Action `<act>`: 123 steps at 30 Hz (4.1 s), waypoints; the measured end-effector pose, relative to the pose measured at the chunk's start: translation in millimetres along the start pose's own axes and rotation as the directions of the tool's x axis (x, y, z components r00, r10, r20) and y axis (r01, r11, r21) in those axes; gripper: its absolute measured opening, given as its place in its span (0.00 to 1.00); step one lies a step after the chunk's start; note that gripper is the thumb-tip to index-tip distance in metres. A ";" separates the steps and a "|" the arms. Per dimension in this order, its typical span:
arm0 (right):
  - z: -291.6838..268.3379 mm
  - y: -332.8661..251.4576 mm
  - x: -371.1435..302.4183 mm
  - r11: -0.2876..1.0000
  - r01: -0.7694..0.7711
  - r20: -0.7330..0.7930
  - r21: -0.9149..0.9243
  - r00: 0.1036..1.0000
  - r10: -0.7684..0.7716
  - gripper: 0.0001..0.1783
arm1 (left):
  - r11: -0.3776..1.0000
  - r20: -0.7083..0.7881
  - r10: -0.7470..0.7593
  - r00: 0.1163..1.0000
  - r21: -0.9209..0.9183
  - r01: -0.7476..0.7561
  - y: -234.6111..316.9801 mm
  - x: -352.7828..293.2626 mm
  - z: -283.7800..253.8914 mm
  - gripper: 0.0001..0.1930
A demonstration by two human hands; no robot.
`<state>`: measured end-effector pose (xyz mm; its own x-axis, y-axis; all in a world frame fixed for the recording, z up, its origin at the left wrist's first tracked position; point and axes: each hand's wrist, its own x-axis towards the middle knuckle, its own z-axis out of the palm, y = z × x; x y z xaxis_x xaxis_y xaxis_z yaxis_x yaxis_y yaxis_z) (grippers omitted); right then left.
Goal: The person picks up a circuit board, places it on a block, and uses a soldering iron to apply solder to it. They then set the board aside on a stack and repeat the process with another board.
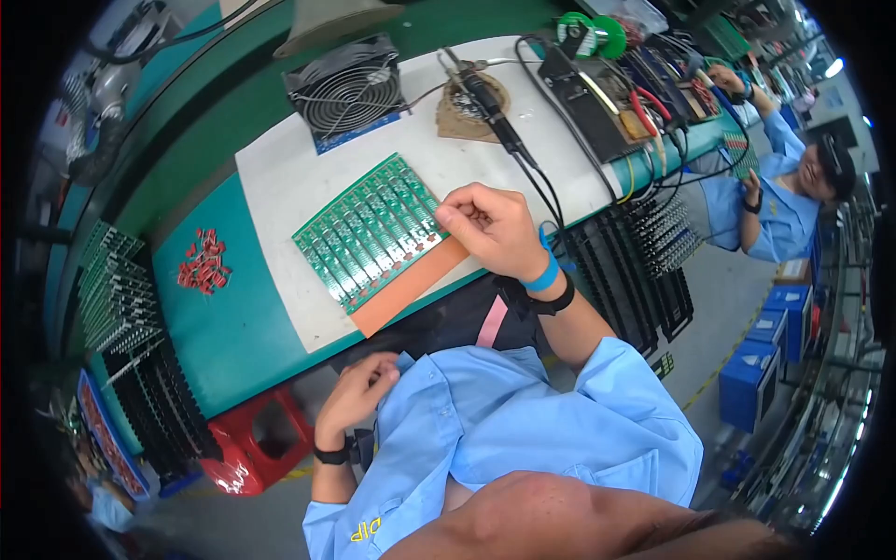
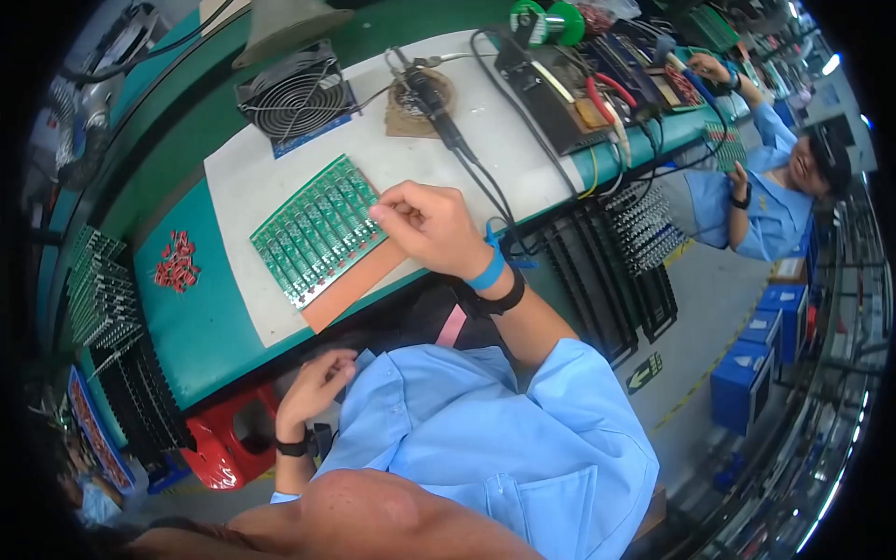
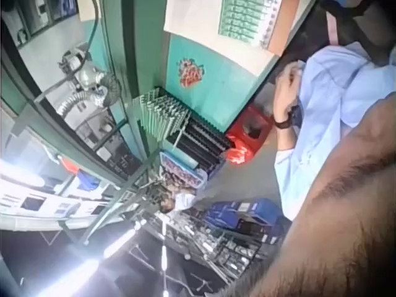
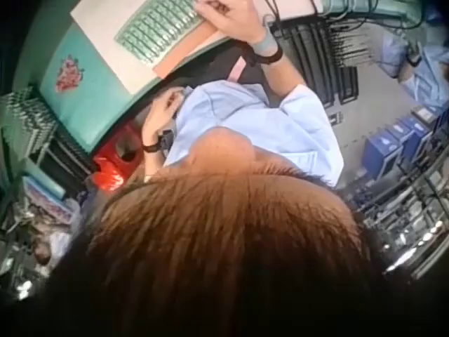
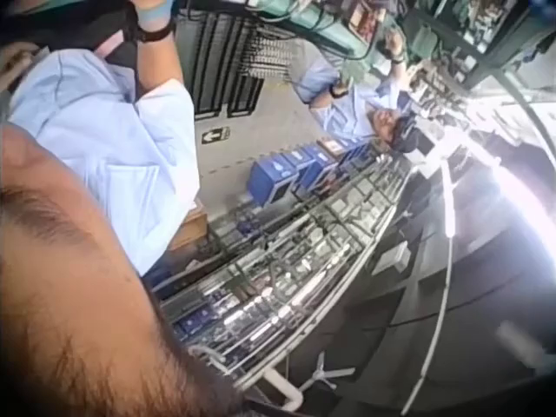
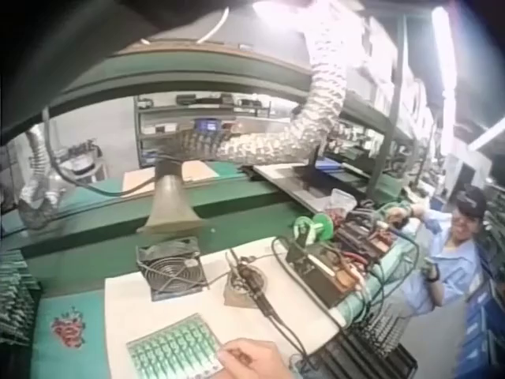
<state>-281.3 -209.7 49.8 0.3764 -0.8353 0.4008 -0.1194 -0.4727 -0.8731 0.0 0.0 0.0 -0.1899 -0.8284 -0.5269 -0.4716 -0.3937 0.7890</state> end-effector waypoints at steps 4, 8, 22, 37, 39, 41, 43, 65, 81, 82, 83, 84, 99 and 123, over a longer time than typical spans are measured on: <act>12.7 6.7 7.6 0.997 -0.060 0.016 0.050 0.998 0.059 0.05 | 0.972 0.136 0.227 0.964 -0.087 -0.217 54.7 -38.0 -44.6 0.19; 9.7 5.3 4.3 0.998 -0.056 0.025 -0.012 0.998 0.056 0.05 | 0.856 -0.078 0.455 0.887 -0.237 -0.460 98.5 -35.0 -61.0 0.21; 15.4 12.7 2.7 0.989 -0.136 -0.092 0.053 0.986 0.140 0.11 | 0.579 -0.154 0.666 0.730 0.724 -0.375 170.3 97.1 -95.0 0.38; -0.3 -12.6 -23.7 0.899 0.111 0.067 -0.424 0.994 -0.091 0.23 | 0.528 -0.174 0.691 0.702 0.785 -0.325 159.5 129.4 -78.5 0.34; 0.9 -11.4 -26.9 0.895 0.106 0.081 -0.433 0.994 -0.079 0.23 | 0.537 -0.159 0.664 0.731 0.782 -0.317 161.1 129.3 -78.2 0.34; 1.3 -10.1 -26.5 0.894 0.119 0.088 -0.432 0.992 -0.090 0.23 | 0.541 -0.156 0.650 0.744 0.783 -0.309 163.0 128.9 -78.6 0.34; 1.6 -9.1 -25.5 0.891 0.138 0.099 -0.432 0.989 -0.106 0.23 | 0.550 -0.152 0.626 0.764 0.781 -0.295 165.5 129.0 -79.1 0.35; -1.4 19.0 25.9 0.043 -0.027 -0.007 0.999 0.762 0.647 0.28 | 0.617 -0.237 0.585 0.776 0.750 -0.237 175.8 134.8 -59.2 0.34; -49.5 15.4 -8.5 0.990 -0.012 -0.461 0.139 0.884 0.075 0.31 | 0.625 -0.241 0.584 0.776 0.744 -0.239 177.9 140.4 -70.0 0.32; -51.8 15.7 -11.5 0.992 -0.121 -0.430 -0.037 0.898 0.093 0.30 | 0.637 -0.240 0.574 0.783 0.732 -0.242 176.9 141.3 -70.6 0.32; -52.1 17.2 -13.6 0.992 -0.122 -0.425 -0.034 0.900 0.096 0.30 | 0.649 -0.240 0.564 0.790 0.721 -0.244 175.9 142.2 -71.1 0.32; -51.6 20.2 -15.7 0.988 -0.155 -0.409 -0.011 0.902 0.137 0.29 | 0.660 -0.239 0.554 0.798 0.710 -0.246 175.0 142.7 -71.7 0.32; -38.5 3.7 -25.6 0.993 -0.095 -0.274 0.065 0.955 0.110 0.18 | 0.613 -0.257 0.632 0.731 0.742 -0.269 172.1 142.7 -69.0 0.30; -42.6 5.2 -25.2 0.992 -0.118 -0.004 0.045 0.993 0.119 0.23 | 0.629 -0.263 0.625 0.735 0.727 -0.275 175.1 142.0 -69.1 0.31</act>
<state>-330.5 -203.0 47.0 0.3558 -0.8866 0.2956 -0.1218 -0.3576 -0.9259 -50.1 -214.1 85.1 -0.2083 -0.9596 0.1892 -0.8706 0.2701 0.4113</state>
